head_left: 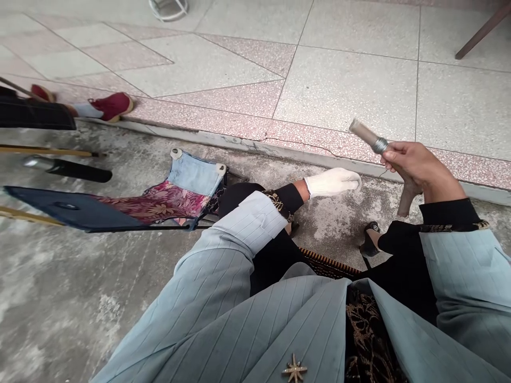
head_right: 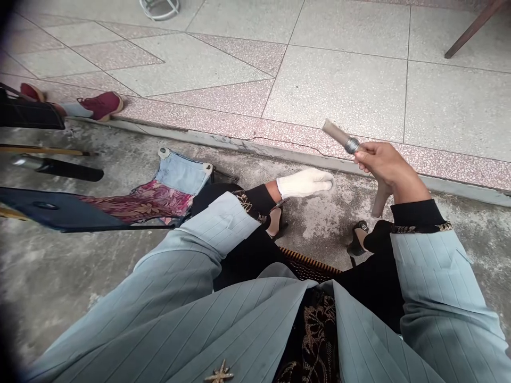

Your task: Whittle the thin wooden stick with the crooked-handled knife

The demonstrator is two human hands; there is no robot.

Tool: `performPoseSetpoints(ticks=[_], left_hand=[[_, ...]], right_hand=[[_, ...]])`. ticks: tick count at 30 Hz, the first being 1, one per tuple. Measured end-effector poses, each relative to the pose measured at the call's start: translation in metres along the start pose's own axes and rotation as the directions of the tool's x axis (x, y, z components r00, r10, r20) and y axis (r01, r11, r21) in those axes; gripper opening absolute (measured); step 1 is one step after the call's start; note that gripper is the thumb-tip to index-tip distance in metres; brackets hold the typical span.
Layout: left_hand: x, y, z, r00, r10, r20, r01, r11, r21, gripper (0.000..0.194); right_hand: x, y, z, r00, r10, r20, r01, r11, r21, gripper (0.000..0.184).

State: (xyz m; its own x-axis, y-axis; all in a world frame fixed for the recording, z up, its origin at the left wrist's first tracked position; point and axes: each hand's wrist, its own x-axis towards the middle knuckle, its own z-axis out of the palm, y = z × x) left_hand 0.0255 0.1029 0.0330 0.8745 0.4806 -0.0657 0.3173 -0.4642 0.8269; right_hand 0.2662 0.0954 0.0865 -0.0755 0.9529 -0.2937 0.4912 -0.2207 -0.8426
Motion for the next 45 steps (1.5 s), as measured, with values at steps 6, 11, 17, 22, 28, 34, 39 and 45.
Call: performPoseSetpoints(ticks=[6,11,17,22,28,34,39,45], left_hand=[[-0.003,0.0,-0.004,1.0,-0.03,-0.006,0.03,0.937,0.347,0.032],[-0.009,0.002,-0.021,0.998,-0.06,-0.02,0.063,0.906,0.418,0.029],[-0.011,0.0,-0.026,0.994,-0.049,-0.097,0.052,0.998,0.029,0.026],[-0.007,0.005,-0.015,0.996,-0.076,-0.056,0.075,0.997,-0.022,0.03],[-0.005,0.013,-0.008,0.997,-0.043,0.066,0.033,0.989,0.145,0.029],[-0.008,0.009,-0.007,0.994,-0.054,0.092,0.027,0.961,0.275,0.029],[-0.008,0.003,-0.016,0.998,-0.044,0.048,0.029,0.959,0.281,0.026],[-0.012,0.007,-0.028,0.987,-0.108,-0.12,0.104,0.994,-0.035,0.032]], right_hand=[[0.009,0.013,0.01,0.986,0.041,0.162,0.073,0.769,-0.636,0.026],[0.003,0.009,0.017,0.758,0.083,0.647,0.273,0.86,-0.43,0.031],[-0.014,-0.011,0.007,0.792,-0.084,0.604,0.14,0.989,-0.046,0.042],[-0.009,-0.005,-0.001,0.993,-0.08,0.091,0.053,0.961,0.271,0.033],[0.006,0.008,0.015,0.999,-0.005,-0.051,-0.011,0.951,-0.309,0.025],[0.009,0.01,0.027,0.967,0.142,0.211,0.062,0.672,-0.738,0.024],[-0.003,0.003,0.018,0.713,0.158,0.683,0.241,0.859,-0.451,0.029],[-0.021,-0.015,-0.007,0.917,-0.14,0.375,0.109,0.989,0.1,0.048]])
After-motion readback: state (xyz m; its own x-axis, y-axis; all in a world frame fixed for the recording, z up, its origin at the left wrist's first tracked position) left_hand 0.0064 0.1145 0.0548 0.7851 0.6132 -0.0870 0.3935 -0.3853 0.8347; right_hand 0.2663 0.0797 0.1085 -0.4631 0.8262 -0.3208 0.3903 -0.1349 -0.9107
